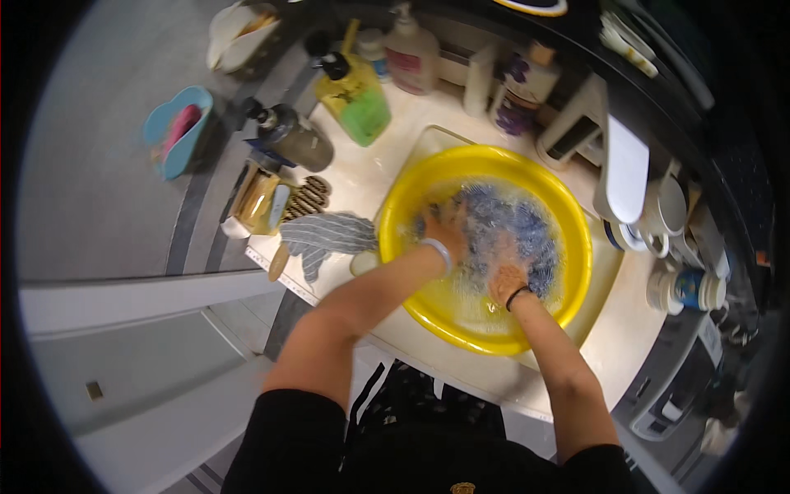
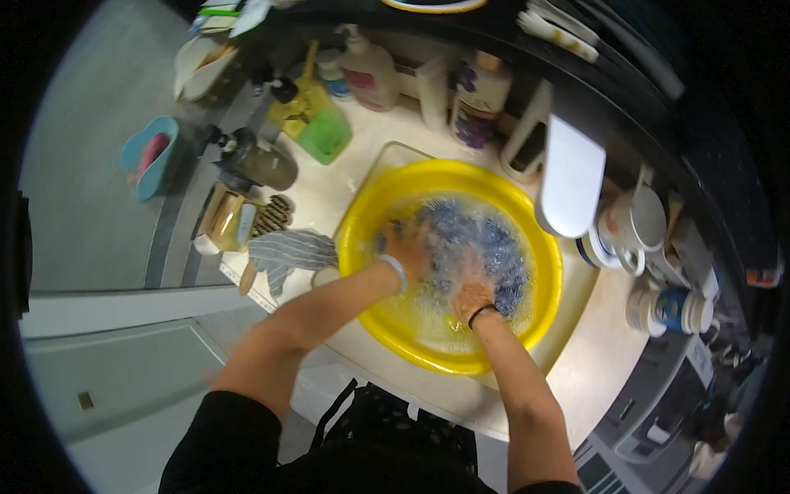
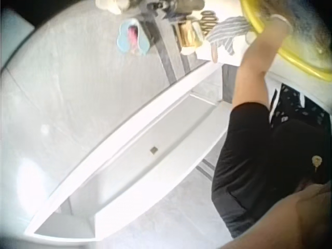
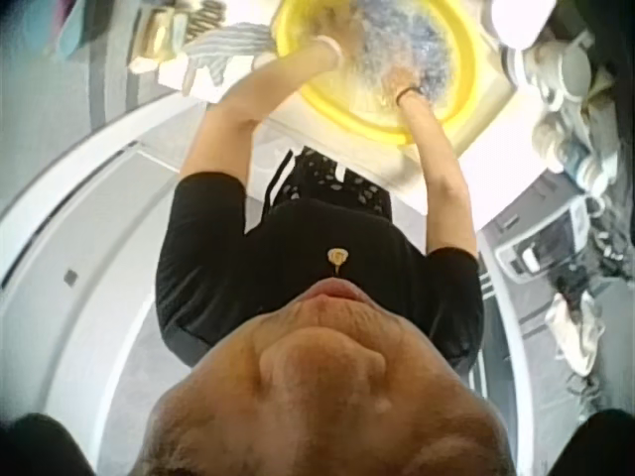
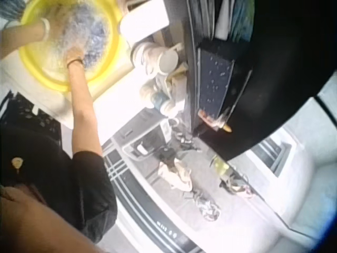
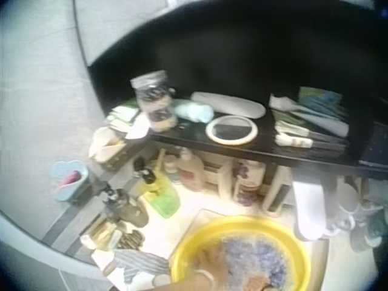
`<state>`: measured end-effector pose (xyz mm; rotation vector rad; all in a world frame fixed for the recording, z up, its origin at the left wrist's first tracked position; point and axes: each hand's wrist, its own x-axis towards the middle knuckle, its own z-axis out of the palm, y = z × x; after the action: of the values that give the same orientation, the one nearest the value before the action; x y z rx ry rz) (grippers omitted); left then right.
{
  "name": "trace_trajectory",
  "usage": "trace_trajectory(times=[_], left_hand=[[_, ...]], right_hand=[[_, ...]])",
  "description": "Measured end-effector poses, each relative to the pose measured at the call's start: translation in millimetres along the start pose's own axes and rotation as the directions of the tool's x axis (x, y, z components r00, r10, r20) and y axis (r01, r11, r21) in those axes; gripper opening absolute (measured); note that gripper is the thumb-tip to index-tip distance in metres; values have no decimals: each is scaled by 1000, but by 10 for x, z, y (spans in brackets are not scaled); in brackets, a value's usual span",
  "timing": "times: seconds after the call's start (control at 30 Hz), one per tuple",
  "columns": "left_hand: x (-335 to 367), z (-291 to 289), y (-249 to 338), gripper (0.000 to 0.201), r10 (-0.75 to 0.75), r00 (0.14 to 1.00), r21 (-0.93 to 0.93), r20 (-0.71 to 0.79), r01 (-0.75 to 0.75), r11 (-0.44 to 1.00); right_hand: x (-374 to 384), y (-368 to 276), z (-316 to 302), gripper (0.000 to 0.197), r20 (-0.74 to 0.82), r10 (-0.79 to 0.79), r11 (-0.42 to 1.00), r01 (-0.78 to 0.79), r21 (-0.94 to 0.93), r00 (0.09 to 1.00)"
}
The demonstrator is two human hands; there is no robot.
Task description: The person empties soapy water from a washbasin into the sink, refills the basin with water from the faucet, and washes, rinses, and wrings out a striped shirt by hand.
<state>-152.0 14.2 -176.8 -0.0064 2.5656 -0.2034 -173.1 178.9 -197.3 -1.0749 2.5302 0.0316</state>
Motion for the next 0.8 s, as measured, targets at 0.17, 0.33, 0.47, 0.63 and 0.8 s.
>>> trace_trajectory(times=[0.17, 0.33, 0.47, 0.63, 0.8], left_hand=[[-125, -42, -269, 37, 97, 993, -282, -71, -114, 953], [-795, -1009, -675, 24, -9, 687, -496, -726, -515, 699], [-1463, -2026, -771, 25, 136, 231, -123, -963, -832, 540], [-1556, -1979, -736, 58, -21, 592, -583, -806, -798, -152], [-1541, -1280, -438, 108, -130, 434, -453, -891, -842, 292]], right_hand=[[11, 18, -342, 45, 136, 10, 998, -1, -67, 991], [-557, -49, -1472, 37, -498, 2, 709, 350, 613, 867], [-673, -620, -2471, 50, -536, 155, 377, 452, 808, 830], [-744, -507, -2736, 24, -271, 303, -105, 315, 943, 914], [-1153, -819, -3562, 30, -673, 95, -13, 677, 736, 733]])
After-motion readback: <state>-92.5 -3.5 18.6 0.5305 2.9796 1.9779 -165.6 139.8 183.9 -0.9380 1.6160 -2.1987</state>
